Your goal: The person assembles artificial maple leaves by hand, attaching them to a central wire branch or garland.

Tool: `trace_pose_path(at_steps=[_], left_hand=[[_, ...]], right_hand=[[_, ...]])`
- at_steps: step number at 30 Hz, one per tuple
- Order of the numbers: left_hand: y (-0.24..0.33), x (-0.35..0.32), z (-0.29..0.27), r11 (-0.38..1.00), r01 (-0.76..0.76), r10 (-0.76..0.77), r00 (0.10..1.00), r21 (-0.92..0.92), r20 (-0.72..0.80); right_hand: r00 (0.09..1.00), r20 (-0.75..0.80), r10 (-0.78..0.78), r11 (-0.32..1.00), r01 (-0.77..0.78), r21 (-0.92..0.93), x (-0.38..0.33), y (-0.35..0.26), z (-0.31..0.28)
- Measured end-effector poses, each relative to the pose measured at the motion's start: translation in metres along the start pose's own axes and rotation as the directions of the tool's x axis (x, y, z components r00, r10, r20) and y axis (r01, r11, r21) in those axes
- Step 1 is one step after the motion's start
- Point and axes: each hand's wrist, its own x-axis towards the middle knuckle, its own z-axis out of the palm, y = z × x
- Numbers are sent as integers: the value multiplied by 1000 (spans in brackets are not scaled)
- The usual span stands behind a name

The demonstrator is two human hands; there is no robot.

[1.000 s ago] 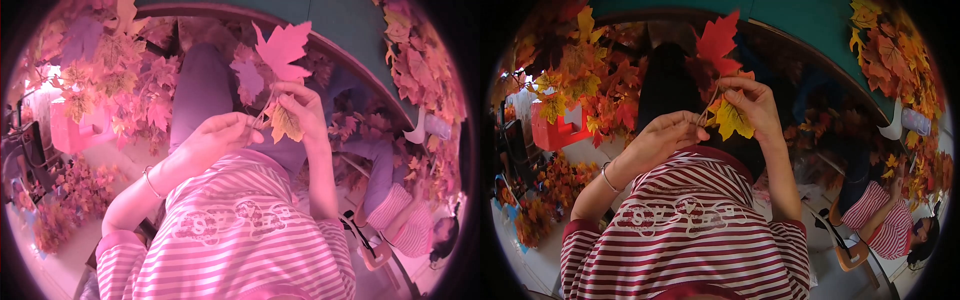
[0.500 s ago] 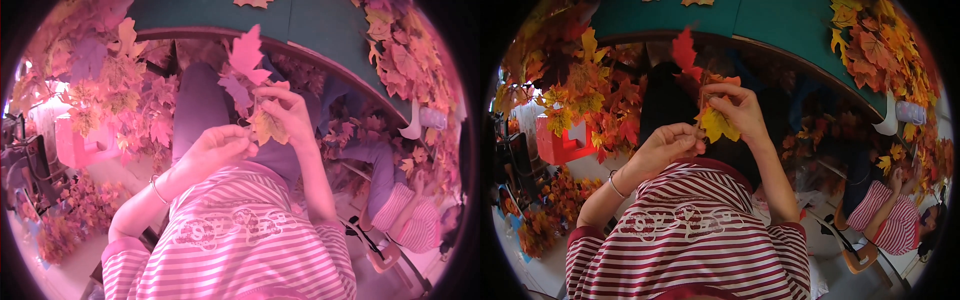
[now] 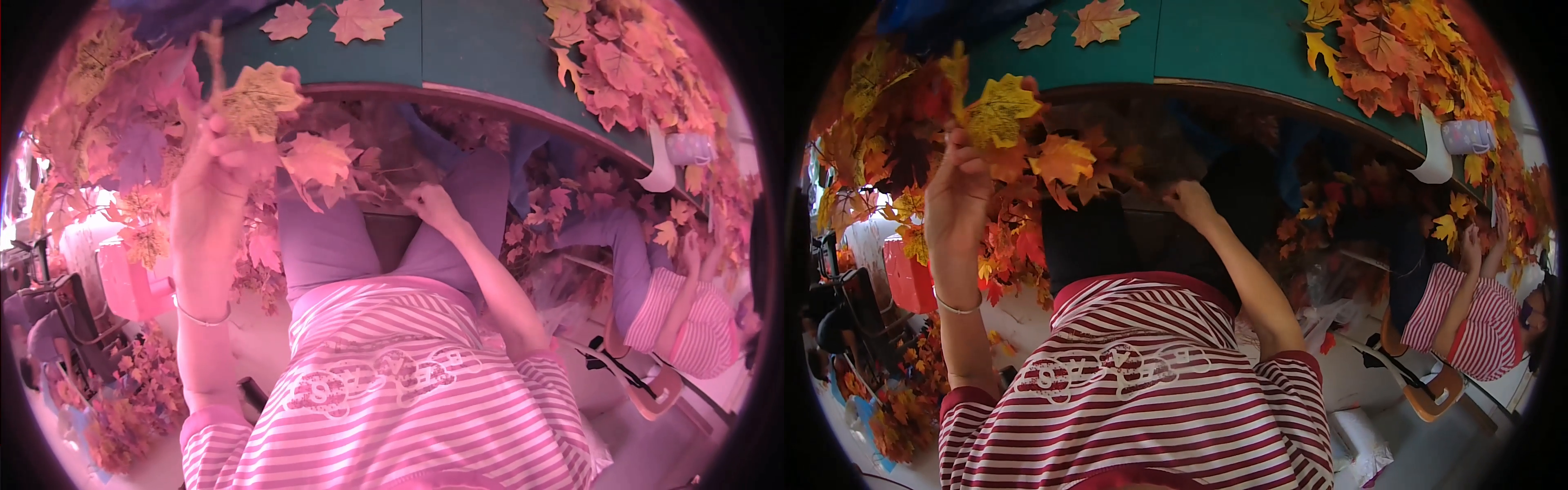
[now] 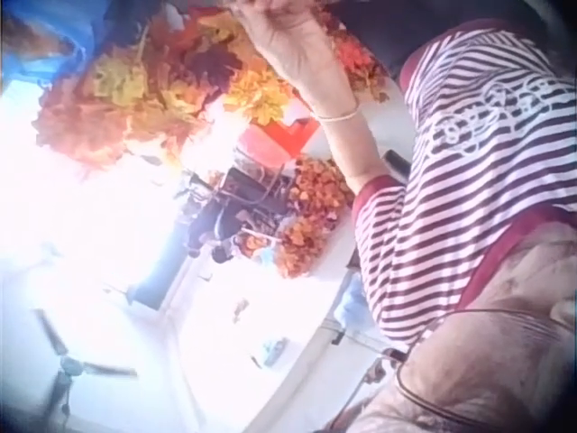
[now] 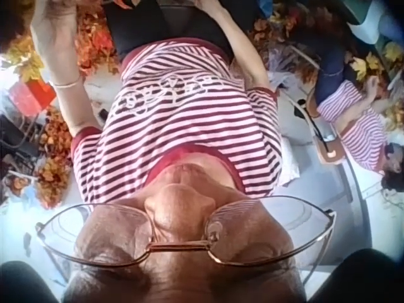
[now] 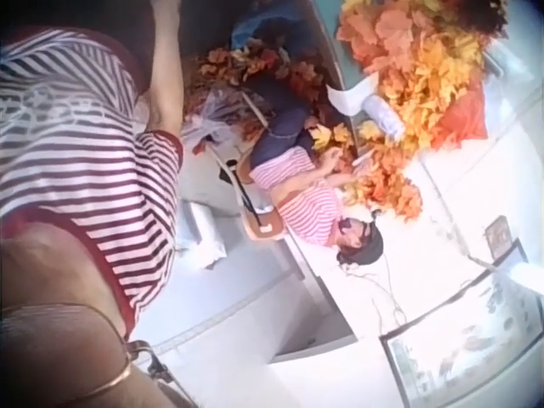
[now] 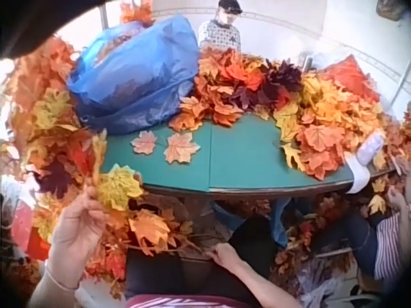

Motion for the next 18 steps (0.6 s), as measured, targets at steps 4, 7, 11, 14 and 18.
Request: trace_pose_path(at_steps=[4, 7, 11, 14, 18], left_hand=[[37, 5, -27, 999, -14, 12, 999, -38, -52], [13, -1, -46, 993, 22, 4, 976, 120, -218], [-47, 0, -55, 977, 134, -104, 978, 166, -180], [-85, -23, -57, 948, 272, -239, 951, 165, -196], [-125, -50, -51, 864, 430, -410, 903, 262, -128]], right_hand=[[982, -23, 187, 515, -78, 853, -1, -46, -67], [952, -214, 218, 818, -59, 572, -49, -124, -186], [894, -448, -21, 1000, 23, 0, -178, -138, -313], [793, -609, 28, 959, -193, -208, -275, -127, -357], [795, -187, 577, 815, -576, 68, -338, -104, -339]])
